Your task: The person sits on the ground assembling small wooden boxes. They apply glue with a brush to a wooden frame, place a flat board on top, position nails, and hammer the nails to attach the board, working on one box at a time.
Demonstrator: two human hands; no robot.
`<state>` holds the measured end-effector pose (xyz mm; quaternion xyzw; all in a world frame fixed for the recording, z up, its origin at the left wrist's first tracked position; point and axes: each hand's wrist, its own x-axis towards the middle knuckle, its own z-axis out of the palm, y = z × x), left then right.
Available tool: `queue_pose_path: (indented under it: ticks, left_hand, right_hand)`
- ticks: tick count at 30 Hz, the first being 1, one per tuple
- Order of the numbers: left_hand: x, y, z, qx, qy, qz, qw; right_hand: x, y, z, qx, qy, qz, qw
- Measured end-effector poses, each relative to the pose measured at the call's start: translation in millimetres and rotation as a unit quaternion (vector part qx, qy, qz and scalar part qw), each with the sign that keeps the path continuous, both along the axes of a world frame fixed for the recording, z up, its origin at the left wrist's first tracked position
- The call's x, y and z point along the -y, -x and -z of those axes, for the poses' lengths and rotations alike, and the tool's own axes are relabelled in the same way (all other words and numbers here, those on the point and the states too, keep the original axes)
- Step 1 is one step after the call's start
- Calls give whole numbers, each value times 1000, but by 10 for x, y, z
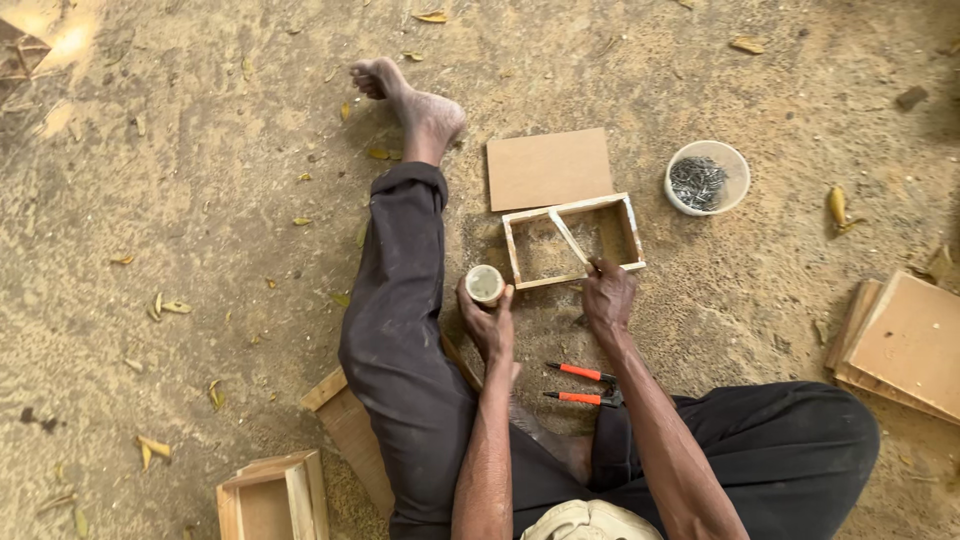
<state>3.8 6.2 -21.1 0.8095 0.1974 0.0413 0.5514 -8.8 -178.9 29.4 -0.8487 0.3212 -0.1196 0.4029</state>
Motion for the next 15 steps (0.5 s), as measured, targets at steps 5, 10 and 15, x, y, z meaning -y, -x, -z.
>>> queue_pose_path:
  ticks: [5,10,15]
  left_hand:
    - [-140,-248,215,96,14,-21,995]
    - [-286,-397,193,80,-10,-44,996]
    - [-388,-430,224,166,11,-42,985]
  right_hand:
    - [443,355,-58,124,-55,27,990]
    - [1254,1068,-116,104,-160,104,976]
    - [1665,1564,-47,183,-321,234,899]
